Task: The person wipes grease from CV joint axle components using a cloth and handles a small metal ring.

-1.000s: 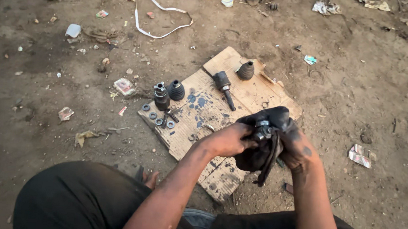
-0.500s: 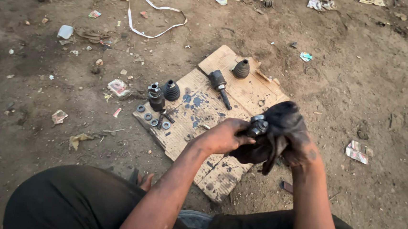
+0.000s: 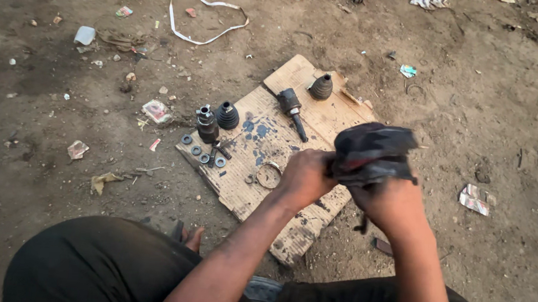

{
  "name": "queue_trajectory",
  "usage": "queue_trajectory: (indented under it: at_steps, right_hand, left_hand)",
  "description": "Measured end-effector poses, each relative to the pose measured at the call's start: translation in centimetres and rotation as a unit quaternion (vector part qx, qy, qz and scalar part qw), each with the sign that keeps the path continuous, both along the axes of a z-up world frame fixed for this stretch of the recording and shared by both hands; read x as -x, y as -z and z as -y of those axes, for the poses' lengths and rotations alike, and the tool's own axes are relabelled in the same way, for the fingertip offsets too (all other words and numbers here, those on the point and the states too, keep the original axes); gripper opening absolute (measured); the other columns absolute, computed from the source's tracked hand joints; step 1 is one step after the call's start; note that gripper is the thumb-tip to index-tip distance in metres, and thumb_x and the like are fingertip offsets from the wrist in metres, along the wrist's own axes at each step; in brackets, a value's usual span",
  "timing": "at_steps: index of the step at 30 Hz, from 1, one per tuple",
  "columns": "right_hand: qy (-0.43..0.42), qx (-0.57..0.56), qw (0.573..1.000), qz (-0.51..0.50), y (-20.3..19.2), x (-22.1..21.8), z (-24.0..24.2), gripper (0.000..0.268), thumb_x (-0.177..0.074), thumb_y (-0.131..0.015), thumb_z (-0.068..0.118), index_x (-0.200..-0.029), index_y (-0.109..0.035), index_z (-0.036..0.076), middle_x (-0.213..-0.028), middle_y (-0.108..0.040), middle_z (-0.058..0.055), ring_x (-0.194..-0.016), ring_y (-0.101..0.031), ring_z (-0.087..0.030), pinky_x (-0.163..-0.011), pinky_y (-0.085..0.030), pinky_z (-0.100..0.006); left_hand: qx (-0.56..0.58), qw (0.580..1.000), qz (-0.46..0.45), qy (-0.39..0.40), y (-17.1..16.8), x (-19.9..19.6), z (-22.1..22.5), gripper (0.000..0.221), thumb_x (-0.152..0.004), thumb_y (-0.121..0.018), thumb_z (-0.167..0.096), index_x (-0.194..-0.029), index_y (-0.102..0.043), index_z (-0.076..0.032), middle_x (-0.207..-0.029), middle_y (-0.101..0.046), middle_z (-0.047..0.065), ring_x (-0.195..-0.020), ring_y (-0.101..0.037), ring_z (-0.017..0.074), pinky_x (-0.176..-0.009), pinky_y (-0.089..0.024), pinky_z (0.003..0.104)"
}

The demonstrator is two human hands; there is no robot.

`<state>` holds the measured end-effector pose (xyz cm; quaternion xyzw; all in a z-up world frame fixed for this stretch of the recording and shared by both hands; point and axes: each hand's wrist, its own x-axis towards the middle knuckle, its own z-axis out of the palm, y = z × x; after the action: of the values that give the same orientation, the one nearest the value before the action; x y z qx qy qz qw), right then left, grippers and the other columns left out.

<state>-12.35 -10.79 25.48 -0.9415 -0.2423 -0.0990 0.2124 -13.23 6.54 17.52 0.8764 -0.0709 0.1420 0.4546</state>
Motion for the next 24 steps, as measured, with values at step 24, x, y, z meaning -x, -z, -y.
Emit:
queue_trajectory:
  at_steps: [24]
  right_hand:
    - [-0.064, -0.353, 0.933, -0.038, 3.0, -6.8, 19.5, 0.025, -0.094, -0.071, 0.019, -0.112, -0.058, 0.006, -0.103, -0.064, -0.007, -0.096, -0.062, -0.019, -0.085, -0.054, -0.035]
  left_hand:
    - [0.007, 0.994, -0.110, 0.000, -0.1, -0.1, -0.7, 0.018, -0.094, -0.070, -0.027, -0.085, -0.075, -0.012, -0.069, -0.070, 0.005, -0.058, -0.066, 0.0184, -0.062, -0.053, 0.039]
